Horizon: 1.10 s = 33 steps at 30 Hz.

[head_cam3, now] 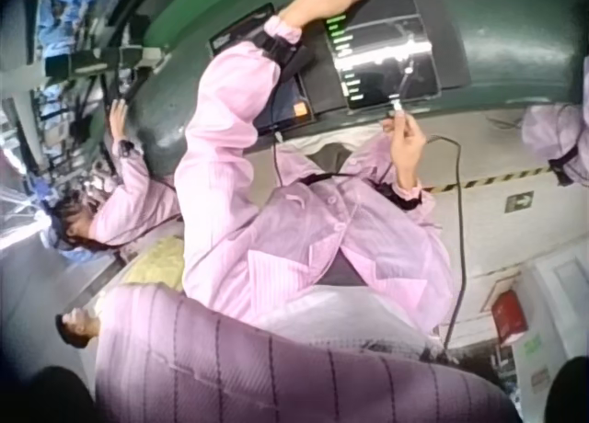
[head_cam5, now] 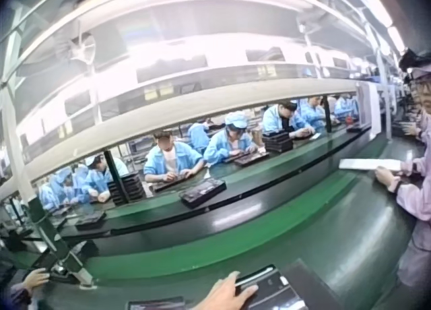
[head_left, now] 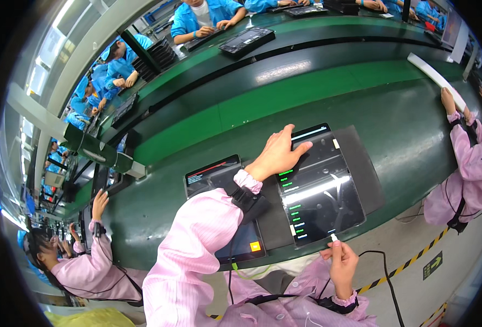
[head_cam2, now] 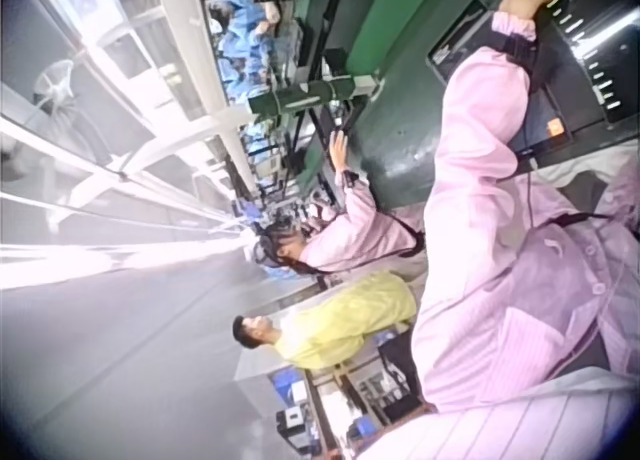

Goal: The recorder is testing the functionality of multiple tablet computers on a factory assembly line, including plugging in charging cables and interacting with diagnostic software on the screens.

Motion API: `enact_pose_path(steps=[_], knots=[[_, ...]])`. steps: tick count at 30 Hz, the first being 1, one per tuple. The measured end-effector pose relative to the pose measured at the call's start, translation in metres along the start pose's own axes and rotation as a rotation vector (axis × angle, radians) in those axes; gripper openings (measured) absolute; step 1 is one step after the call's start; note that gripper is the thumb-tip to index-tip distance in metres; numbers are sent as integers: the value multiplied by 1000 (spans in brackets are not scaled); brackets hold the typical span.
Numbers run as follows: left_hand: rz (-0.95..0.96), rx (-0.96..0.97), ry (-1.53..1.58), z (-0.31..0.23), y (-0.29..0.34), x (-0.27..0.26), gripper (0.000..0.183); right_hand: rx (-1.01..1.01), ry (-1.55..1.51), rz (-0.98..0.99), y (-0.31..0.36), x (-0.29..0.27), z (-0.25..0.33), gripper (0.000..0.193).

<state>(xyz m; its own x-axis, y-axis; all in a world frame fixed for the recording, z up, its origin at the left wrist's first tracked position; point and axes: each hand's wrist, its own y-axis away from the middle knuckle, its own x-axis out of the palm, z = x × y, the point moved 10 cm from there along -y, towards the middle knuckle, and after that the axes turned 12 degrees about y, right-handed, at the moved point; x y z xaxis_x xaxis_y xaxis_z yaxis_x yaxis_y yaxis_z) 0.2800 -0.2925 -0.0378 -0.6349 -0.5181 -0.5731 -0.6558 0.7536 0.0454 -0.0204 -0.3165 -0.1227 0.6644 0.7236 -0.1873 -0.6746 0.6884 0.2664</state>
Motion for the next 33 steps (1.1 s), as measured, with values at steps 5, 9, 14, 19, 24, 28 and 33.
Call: enact_pose_path(steps=[5, 9, 14, 19, 24, 28, 33], knots=[[11, 55, -133, -7, 7, 2, 82, 4, -38, 30, -1, 7, -3, 28], [27, 107, -179, -9, 10, 4, 94, -11, 7, 64, -5, 8, -2, 28], [88, 169, -179, -13, 12, 7, 106, 43, -52, 157, -8, 11, -3, 28], [257, 135, -279, -11, 13, 20, 131, 4, 92, 75, -10, 0, -1, 19], [362, 85, -448, -7, 23, 30, 132, -363, 367, -135, 3, -41, 45, 14], [343, 76, -539, -6, 29, 24, 132, -531, 252, 824, 56, 19, 84, 22], [148, 174, -267, -29, 36, -6, 115, -929, -136, 1348, 135, 42, 124, 15]])
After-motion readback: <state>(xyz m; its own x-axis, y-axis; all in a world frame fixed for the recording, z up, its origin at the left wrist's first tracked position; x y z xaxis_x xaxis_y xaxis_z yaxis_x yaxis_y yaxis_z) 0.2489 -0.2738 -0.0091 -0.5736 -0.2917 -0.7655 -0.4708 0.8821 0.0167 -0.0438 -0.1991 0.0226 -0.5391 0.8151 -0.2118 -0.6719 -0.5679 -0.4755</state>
